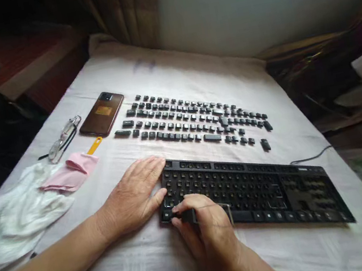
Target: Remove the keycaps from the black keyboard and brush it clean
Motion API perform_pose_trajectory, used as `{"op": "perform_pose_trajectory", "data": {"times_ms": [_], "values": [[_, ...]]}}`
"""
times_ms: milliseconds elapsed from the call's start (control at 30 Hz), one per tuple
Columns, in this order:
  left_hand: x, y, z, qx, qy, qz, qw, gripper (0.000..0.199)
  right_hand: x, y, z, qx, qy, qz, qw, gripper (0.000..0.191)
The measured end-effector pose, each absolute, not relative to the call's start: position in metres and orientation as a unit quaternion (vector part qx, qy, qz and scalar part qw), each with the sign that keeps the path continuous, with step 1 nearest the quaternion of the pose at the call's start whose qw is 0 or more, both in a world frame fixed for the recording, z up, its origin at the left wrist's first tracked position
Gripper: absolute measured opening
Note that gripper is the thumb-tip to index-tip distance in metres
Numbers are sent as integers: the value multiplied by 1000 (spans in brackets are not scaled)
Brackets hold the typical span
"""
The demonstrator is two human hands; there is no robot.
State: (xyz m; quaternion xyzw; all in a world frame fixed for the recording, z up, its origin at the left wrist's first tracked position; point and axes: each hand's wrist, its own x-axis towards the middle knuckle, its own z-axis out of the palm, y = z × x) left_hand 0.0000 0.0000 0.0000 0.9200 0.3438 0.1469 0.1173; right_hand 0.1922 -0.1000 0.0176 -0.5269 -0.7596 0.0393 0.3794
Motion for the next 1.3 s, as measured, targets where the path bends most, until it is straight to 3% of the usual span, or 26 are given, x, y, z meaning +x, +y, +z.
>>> {"op": "perform_pose_trajectory", "data": {"times_ms": [233, 433, 700, 967, 1300], "values": [[-1, -2, -1, 919, 342, 167, 97, 60, 194, -86, 49, -472, -829, 81, 289, 7], [1, -2, -1, 922, 335, 173, 89, 60, 198, -81, 50, -380, -885, 102, 248, 22], [1, -2, 0, 922, 333, 180, 84, 60, 199, -96, 38, -420, -854, 25, 305, 4], [0, -2, 0, 921, 335, 185, 73, 59, 189, -107, 23, -511, -776, 12, 369, 13], [0, -2, 2, 920, 338, 181, 82, 59, 190, -111, 20, -528, -736, 97, 412, 16]]}}
